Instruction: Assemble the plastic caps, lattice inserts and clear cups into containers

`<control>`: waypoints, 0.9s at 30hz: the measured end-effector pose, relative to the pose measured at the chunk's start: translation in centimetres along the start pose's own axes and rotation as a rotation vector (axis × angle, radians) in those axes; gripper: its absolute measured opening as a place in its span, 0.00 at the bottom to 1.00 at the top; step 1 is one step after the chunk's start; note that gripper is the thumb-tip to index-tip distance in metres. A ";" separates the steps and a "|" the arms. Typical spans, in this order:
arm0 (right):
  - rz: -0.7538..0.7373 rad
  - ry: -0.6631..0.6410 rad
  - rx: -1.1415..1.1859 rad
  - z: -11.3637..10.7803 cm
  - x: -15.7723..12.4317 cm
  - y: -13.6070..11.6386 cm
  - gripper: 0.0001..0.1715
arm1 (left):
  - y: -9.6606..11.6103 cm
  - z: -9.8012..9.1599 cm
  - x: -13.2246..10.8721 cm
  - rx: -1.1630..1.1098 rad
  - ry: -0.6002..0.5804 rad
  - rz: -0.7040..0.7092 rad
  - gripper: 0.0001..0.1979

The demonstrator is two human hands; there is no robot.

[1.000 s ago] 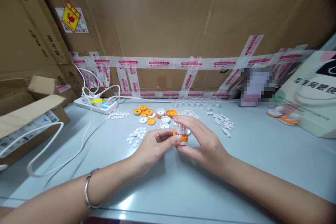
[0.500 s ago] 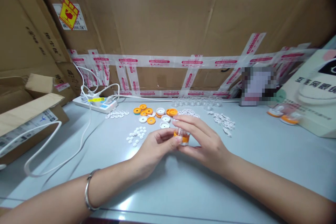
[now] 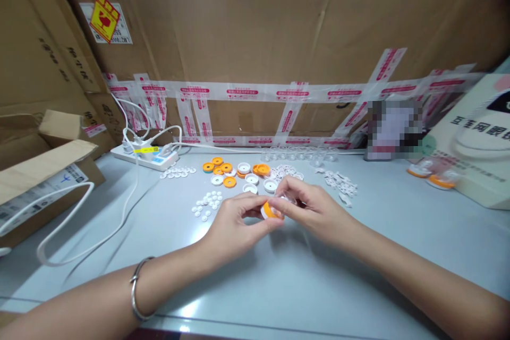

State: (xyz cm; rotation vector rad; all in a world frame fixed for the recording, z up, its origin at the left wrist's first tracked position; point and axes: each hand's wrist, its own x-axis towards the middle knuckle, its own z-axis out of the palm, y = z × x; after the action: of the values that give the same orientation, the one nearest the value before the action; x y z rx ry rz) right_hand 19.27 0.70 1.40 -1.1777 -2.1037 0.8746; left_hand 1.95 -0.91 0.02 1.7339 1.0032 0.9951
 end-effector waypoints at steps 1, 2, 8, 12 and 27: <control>0.000 -0.036 0.018 0.0 0.0 -0.1 0.17 | 0.1 -0.1 0.0 0.000 -0.022 0.007 0.14; -0.017 -0.062 0.033 -0.1 -0.1 -0.3 0.16 | 0.1 -0.2 0.0 -0.010 -0.042 0.010 0.14; -0.163 -0.201 -0.039 -1.3 -0.6 -0.7 0.12 | 0.1 -0.8 0.0 -0.178 -0.208 -0.043 0.15; -0.336 -0.261 -0.100 -2.0 -0.9 -0.6 0.10 | -0.4 -1.3 0.1 -0.325 -0.290 -0.146 0.16; -0.496 -0.167 -0.084 -1.9 -1.1 -0.8 0.21 | -0.6 -2.3 0.7 -0.508 -0.407 -0.203 0.16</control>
State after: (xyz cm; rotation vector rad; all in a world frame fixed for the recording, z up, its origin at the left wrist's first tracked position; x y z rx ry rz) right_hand 20.73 -0.07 2.98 -0.5838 -2.4341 0.6724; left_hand -0.08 0.59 0.27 1.3061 0.5833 0.6550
